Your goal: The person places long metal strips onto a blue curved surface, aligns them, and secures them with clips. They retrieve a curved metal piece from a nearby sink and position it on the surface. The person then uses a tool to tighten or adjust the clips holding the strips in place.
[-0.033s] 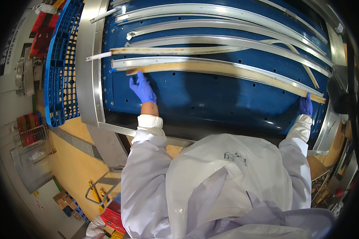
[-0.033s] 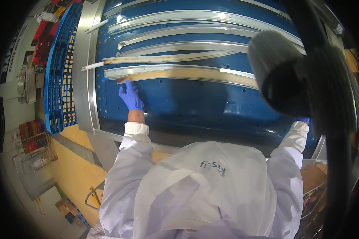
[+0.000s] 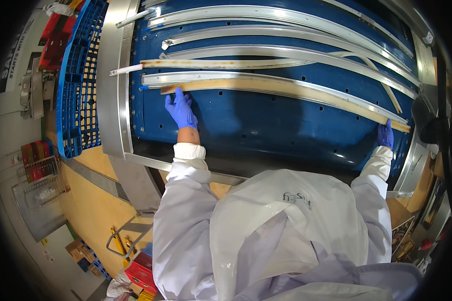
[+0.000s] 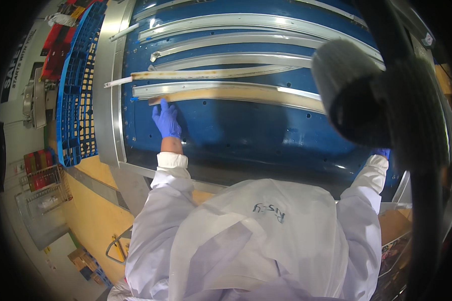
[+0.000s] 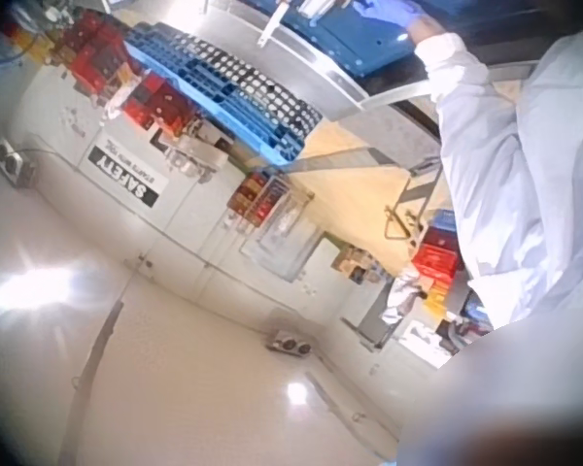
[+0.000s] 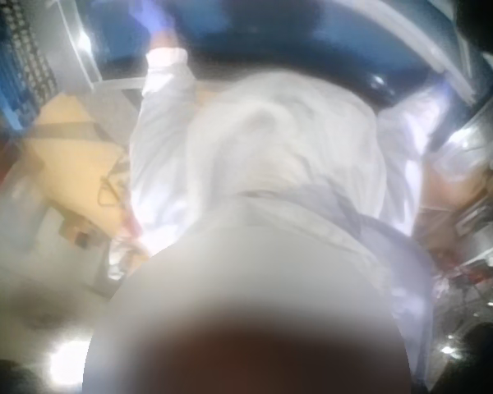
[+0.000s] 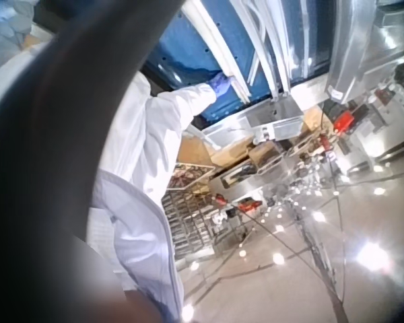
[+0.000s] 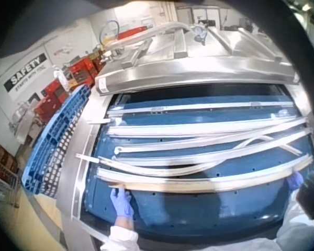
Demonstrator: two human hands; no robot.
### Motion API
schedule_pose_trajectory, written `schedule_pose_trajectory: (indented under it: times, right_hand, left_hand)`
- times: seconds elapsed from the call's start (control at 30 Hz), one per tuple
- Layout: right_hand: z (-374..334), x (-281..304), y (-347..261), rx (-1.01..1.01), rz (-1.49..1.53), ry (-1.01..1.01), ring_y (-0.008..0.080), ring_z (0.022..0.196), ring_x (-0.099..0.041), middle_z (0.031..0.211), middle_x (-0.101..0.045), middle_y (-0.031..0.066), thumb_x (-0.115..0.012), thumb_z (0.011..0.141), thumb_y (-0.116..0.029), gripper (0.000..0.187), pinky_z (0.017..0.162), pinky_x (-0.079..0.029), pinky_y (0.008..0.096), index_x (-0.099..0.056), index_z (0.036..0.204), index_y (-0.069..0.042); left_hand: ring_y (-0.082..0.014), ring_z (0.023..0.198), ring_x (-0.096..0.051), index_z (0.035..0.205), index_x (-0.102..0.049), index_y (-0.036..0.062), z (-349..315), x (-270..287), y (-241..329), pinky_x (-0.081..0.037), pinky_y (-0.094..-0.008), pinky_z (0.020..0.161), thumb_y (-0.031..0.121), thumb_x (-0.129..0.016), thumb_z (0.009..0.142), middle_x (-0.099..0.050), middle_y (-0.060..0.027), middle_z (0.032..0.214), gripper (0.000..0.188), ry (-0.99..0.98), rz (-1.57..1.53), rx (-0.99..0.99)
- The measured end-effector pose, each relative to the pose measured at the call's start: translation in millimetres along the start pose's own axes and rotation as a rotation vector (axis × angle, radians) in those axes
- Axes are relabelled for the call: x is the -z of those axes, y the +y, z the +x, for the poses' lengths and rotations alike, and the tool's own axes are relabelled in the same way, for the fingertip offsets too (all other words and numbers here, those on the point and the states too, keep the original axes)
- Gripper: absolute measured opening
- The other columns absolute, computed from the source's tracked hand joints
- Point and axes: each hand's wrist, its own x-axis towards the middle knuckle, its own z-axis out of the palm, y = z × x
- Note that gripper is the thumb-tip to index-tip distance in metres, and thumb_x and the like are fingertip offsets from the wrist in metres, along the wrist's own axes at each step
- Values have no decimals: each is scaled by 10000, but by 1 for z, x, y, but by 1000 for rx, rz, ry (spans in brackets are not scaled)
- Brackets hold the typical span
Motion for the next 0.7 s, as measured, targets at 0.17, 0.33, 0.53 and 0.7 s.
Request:
schedule_pose_trajectory:
  times: [0.17,0.33,0.53,0.7]
  right_hand:
    - [8,28,16,317,-138,-30,147,1174,-495,1295,-534,109,-493,1021,-173,443,1040,-397,253,-403,1403,34]
    - [-60,-94,8,80,105,-3,173,932,-559,1060,-569,96,-600,950,-263,389,850,-497,296,-506,1214,7]
    - [-104,-141,-78,-33,247,362,185,574,-587,744,-589,75,-698,871,-391,404,542,-536,325,-593,945,-8]
    - [-107,-131,-84,-114,-105,471,180,559,-568,708,-568,77,-607,905,-510,496,514,-497,318,-588,926,-15]
  left_hand:
    - [-106,677,-551,1179,-501,86,45,-11,-1,-459,-285,633,67,-687,885,-604,-16,831,348,-66,-223,44]
    - [-218,817,-570,1140,-565,18,103,14,33,-466,-354,745,151,-697,841,-604,-112,944,353,-129,-96,-142]
    - [-395,1144,-525,1286,-479,-104,134,28,33,-424,-449,997,524,-732,773,-538,-289,1236,849,146,994,-568]
    - [-402,1316,-407,1381,-394,-103,163,33,22,-338,-460,1109,658,-566,857,-417,-314,1398,940,92,1215,-752]
